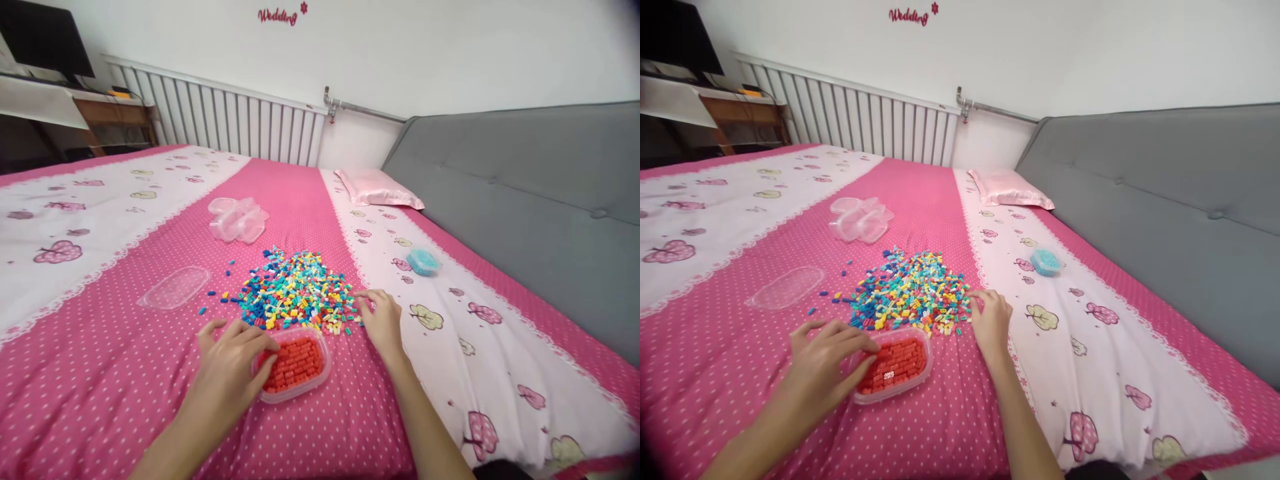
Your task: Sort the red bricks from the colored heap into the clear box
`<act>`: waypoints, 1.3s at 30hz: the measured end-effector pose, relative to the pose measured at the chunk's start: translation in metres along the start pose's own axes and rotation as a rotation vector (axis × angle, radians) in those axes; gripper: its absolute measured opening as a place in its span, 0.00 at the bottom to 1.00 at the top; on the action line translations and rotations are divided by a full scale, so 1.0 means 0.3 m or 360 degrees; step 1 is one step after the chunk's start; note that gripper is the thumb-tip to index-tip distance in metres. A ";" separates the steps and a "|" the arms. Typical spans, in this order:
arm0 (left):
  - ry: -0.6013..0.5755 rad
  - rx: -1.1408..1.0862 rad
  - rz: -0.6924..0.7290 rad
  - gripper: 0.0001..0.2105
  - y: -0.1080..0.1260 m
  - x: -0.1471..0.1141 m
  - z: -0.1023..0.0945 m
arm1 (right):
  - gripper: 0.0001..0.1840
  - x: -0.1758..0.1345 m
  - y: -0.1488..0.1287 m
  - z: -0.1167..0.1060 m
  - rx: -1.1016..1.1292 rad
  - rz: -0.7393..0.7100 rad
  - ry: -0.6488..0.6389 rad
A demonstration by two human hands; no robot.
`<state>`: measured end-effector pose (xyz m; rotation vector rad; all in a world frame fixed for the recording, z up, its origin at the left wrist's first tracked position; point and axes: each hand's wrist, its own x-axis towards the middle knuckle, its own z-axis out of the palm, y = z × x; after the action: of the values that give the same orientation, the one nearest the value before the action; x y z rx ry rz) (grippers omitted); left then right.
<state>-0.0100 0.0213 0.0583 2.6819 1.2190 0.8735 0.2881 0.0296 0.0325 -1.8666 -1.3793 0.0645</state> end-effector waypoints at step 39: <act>-0.0035 -0.0048 -0.0086 0.06 0.001 -0.005 0.004 | 0.11 -0.014 0.001 0.071 0.0577 -0.0129 -0.0067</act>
<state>-0.0101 0.0201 0.0567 2.6149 1.2568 0.8461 0.2766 0.0381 0.0162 -1.5146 -1.3671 0.2948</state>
